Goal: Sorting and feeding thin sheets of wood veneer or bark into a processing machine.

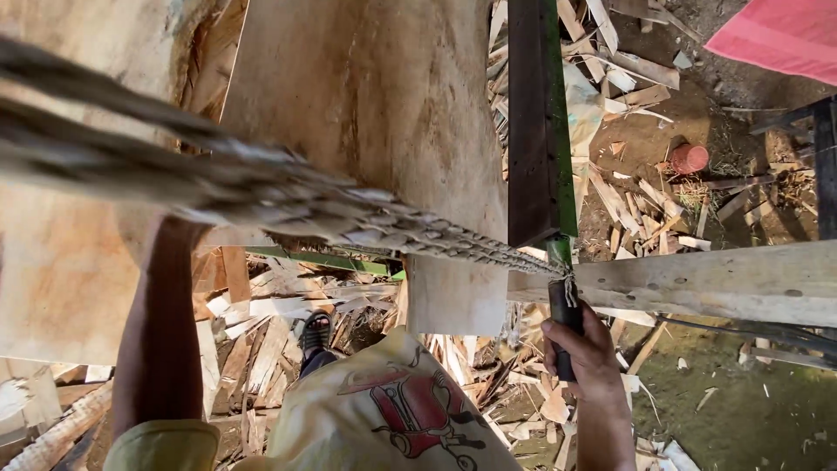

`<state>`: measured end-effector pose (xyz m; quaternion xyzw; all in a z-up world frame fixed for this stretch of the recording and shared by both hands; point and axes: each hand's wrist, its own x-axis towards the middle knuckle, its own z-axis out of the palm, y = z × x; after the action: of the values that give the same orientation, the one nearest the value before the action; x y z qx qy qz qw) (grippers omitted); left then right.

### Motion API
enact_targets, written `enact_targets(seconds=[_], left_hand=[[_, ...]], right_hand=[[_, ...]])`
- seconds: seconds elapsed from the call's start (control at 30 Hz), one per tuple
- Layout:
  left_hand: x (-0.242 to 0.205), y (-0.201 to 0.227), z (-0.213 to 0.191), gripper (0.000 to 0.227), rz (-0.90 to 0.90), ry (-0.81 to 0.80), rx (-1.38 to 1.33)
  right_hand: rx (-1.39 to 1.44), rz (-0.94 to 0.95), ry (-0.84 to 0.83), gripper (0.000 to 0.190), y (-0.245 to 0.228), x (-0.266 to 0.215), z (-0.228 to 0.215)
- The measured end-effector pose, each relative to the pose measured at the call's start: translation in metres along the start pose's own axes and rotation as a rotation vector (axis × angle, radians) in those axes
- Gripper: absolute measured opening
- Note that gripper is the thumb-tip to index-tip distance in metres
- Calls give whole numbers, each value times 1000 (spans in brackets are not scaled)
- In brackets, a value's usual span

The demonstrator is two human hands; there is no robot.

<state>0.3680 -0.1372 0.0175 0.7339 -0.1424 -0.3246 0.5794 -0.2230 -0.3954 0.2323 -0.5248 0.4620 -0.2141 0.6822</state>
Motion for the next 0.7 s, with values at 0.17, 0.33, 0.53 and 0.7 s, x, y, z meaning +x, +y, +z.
enact_targets(seconds=[0.17,0.33,0.53,0.7], left_hand=[[14,19,1,42,48,9,-28],[24,27,6,41,78,14,-53],[36,23,14,41,87,29,-84],[33,13,15,41,118,46,-119]], right_hand=[[-17,-2,3,25,2,1,9],[-46,22,14,27,19,7,4],[-88,-17,-1,26,18,11,9],[-325,182,94,34,135,40,29]])
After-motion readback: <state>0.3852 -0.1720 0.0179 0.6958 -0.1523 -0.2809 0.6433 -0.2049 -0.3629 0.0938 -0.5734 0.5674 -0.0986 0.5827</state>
